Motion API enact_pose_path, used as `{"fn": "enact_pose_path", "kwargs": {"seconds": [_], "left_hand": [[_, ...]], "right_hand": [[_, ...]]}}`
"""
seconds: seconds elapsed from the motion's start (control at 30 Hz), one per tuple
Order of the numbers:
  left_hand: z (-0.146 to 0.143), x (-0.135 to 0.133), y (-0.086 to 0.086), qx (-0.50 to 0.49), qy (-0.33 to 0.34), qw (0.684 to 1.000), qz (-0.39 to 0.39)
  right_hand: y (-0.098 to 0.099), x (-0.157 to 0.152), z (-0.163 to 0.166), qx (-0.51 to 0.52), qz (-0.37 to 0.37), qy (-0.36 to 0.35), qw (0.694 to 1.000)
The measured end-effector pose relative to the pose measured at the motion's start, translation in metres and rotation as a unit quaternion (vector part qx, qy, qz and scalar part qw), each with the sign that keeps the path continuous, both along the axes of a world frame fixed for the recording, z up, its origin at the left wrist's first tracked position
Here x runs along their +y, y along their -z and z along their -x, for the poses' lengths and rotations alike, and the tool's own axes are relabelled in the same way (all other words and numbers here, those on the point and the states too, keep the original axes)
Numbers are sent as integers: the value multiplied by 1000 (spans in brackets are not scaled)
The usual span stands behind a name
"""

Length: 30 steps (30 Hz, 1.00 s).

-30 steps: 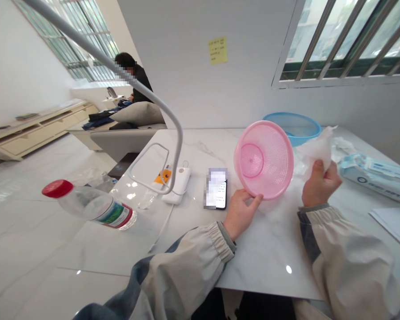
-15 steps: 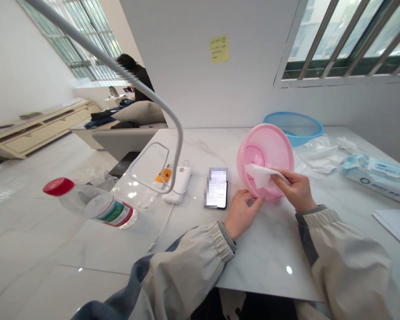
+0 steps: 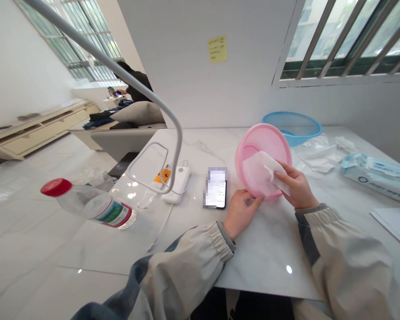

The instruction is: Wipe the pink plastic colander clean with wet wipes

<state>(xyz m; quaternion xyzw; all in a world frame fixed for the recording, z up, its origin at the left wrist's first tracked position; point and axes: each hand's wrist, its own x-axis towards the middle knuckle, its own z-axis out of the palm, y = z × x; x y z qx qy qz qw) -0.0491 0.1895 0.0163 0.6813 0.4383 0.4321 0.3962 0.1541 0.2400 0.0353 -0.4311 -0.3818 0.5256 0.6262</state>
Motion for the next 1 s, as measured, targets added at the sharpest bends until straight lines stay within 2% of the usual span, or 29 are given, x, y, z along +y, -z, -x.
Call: {"fn": "enact_pose_path", "kwargs": {"seconds": [0.17,0.3,0.37,0.47,0.6,0.7,0.83,0.93,1.0], "left_hand": [[0,0,-1,15,-13,1000,-3],[0,0,0,19,-24,999,-18],[0,0,1,10,-43,999,-30],[1,0,0,-13,-73,996,-53],[1,0,-1,-33,-83,994,-66],[2,0,-1,-43,-85,994,-59],[2,1,0,-57,-87,993,-52],[2,1,-2,-68,-101,991,-61],[2,1,-4,-76,-119,988,-64]], "right_hand": [[-7,1,-5,99,35,-1,995],[-6,3,-8,82,38,14,996],[-3,4,-11,24,22,27,999],[2,5,-18,-125,-13,60,990],[5,4,-27,-347,-88,138,923],[4,3,-29,-407,-128,171,888],[5,5,-28,-350,-142,235,896],[8,11,-32,-230,-113,278,926],[10,16,-37,-134,-81,273,949]]}}
